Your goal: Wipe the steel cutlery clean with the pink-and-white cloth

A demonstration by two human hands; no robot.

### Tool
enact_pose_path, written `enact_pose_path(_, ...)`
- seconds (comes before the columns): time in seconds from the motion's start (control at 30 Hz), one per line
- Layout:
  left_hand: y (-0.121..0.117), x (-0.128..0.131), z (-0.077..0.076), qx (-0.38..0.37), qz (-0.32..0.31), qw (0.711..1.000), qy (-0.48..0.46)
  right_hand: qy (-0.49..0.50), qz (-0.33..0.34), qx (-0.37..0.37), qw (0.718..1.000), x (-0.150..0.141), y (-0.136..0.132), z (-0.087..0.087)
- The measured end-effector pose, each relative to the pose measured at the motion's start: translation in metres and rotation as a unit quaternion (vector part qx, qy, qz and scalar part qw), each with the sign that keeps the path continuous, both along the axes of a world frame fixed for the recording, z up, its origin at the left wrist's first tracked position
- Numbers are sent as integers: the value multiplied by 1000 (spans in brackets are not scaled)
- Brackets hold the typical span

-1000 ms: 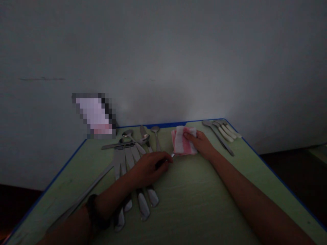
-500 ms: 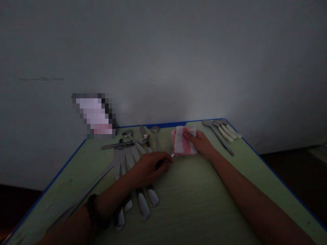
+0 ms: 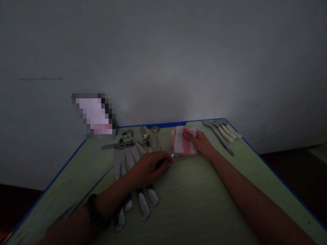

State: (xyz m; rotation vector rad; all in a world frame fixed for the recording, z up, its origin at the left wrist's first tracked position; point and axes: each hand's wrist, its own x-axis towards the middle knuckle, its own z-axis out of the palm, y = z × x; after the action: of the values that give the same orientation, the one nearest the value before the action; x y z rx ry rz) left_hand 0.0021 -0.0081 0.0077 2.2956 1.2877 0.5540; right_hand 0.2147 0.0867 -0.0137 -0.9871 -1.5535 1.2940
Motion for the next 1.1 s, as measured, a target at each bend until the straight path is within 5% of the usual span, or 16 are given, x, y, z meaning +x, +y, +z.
enact_pose_path(0.73,-1,0,-1,-10,4,1000,-29,-33,-16,22,999,1,-1,-2)
enact_pose_path(1.1,7,-5,-7,-86,78,972,-205,-134,-68,145,978,-5,4,-10)
